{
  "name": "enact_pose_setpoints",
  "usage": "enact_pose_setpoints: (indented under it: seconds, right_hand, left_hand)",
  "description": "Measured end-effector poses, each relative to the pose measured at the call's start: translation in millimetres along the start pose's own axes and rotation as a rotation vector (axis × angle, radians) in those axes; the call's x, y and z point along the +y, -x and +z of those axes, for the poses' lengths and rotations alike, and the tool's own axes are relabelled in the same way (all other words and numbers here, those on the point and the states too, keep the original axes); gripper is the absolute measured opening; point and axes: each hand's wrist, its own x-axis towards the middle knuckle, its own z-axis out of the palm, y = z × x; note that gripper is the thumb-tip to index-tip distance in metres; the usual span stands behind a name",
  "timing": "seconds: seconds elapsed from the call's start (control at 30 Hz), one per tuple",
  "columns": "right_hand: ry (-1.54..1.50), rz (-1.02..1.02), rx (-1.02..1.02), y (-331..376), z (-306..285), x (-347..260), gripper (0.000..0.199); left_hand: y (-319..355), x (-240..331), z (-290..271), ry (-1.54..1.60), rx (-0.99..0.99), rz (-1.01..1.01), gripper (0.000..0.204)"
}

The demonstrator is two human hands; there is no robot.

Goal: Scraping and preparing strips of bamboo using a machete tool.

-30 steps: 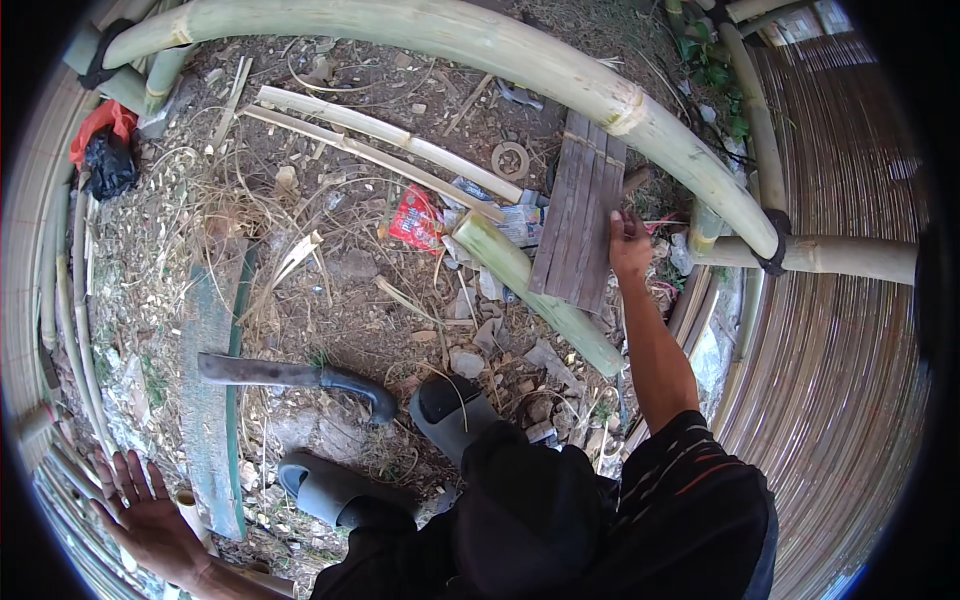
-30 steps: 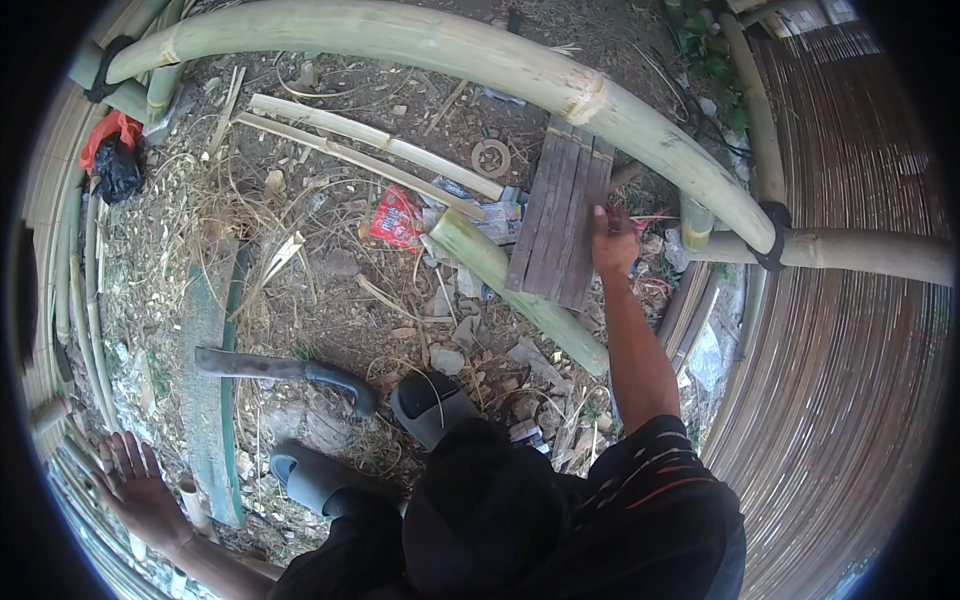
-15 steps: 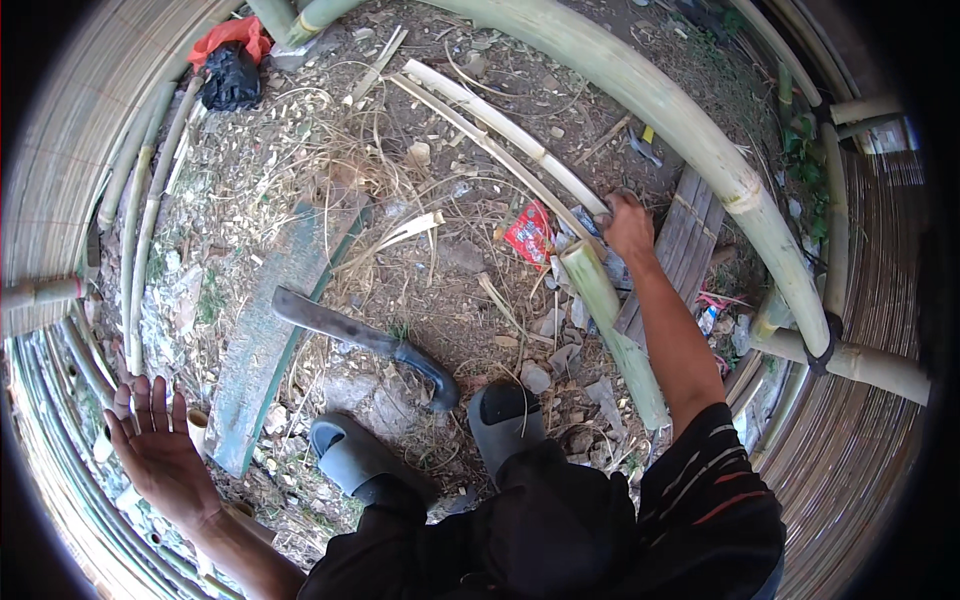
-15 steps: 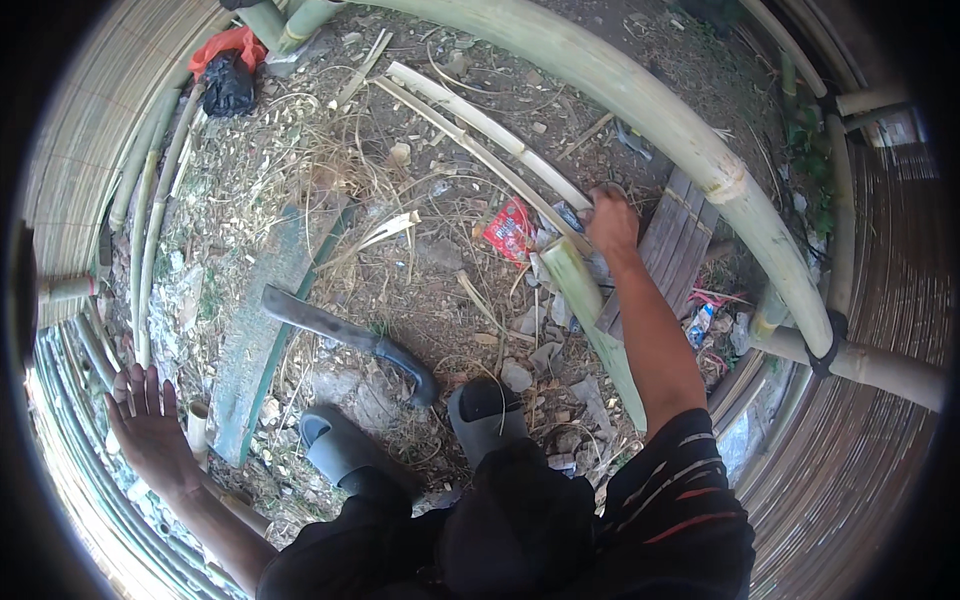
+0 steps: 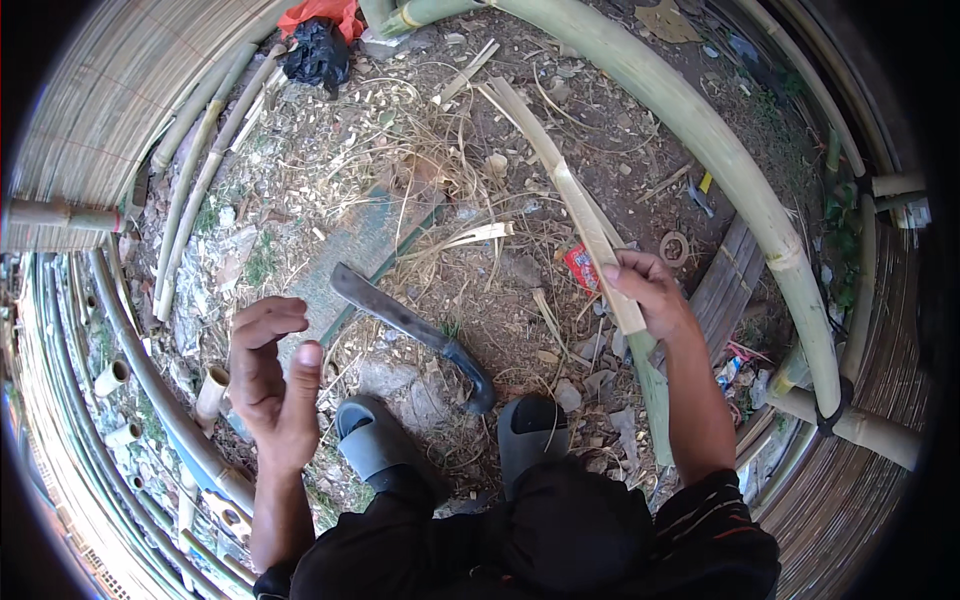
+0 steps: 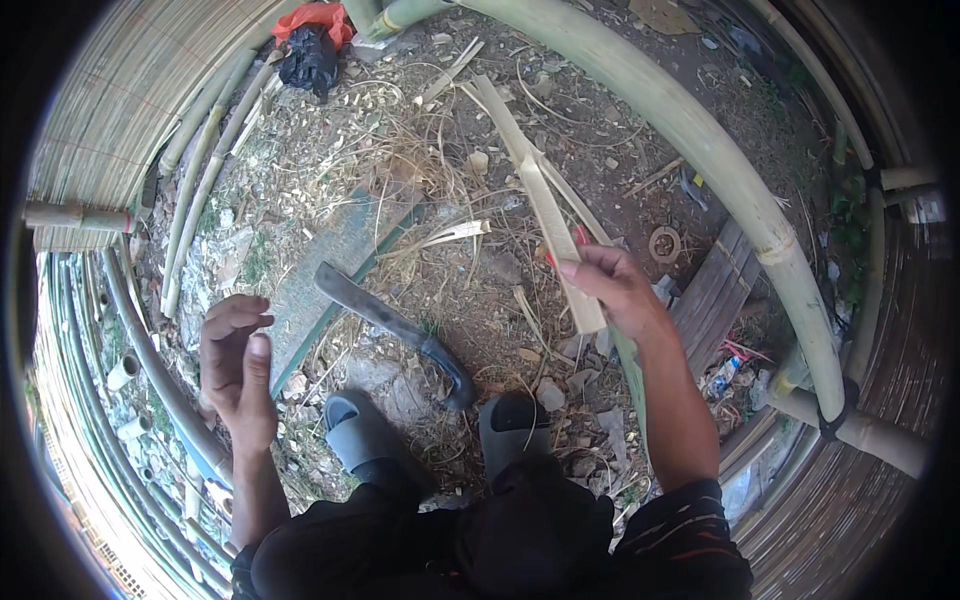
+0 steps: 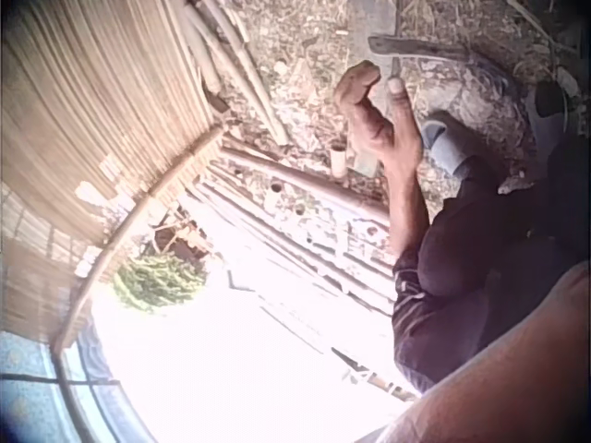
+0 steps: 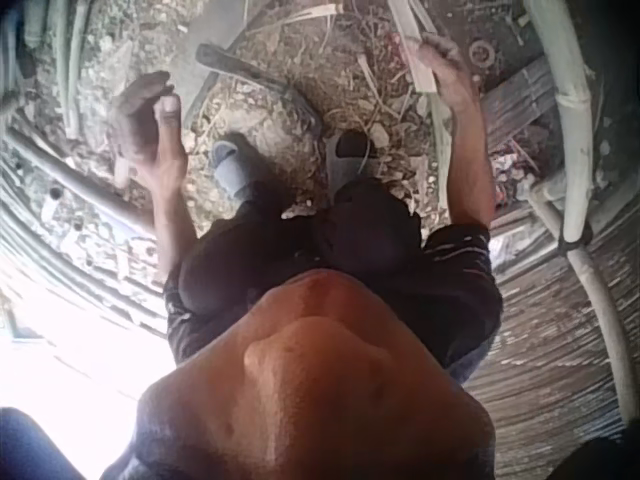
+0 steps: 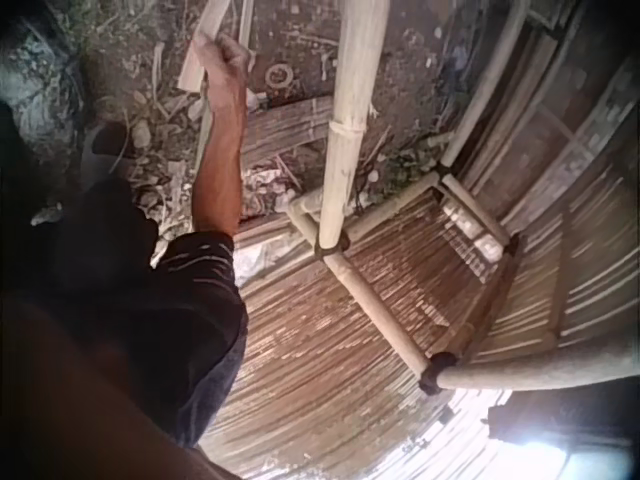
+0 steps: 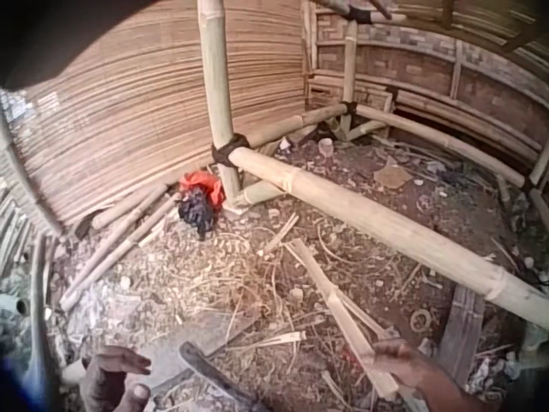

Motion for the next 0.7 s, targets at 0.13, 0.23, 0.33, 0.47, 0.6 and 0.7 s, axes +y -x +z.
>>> enact_pose_setpoints:
  seconds: [0.13,0.23,0.33,0.47,0.6,0.7]
  right_hand:
    - [-0.331,-0.067,0.001,21.9,105.8,3.4,0.023]
    - [-0.472,-0.119,-0.166,39.0,170.1,-11.3,0.026]
    - [-0.606,-0.233,-0.177,44.6,205.4,-21.9,0.026]
    - [-0.465,-0.254,-0.433,32.0,204.8,-31.6,0.039]
    - [-0.269,-0.079,-0.389,16.1,195.7,-3.6,0.051]
    - [-0.077,-0.018,-0.215,0.7,184.1,39.9,0.047]
  left_hand:
    - [-5.2,23.9,34.6,-0.262,-0.325,0.368,0.063]
    - [0.8,35.9,50.0,-0.252,-0.371,0.544,0.063]
    - [-1.0,26.5,43.3,-0.225,-0.267,0.705,0.057]
    - [1.2,21.2,40.4,0.021,-0.008,0.669,0.057]
    - [-5.4,31.6,19.7,0.328,0.266,0.531,0.055]
    - [-9.5,49.1,-31.7,0.361,0.483,0.438,0.053]
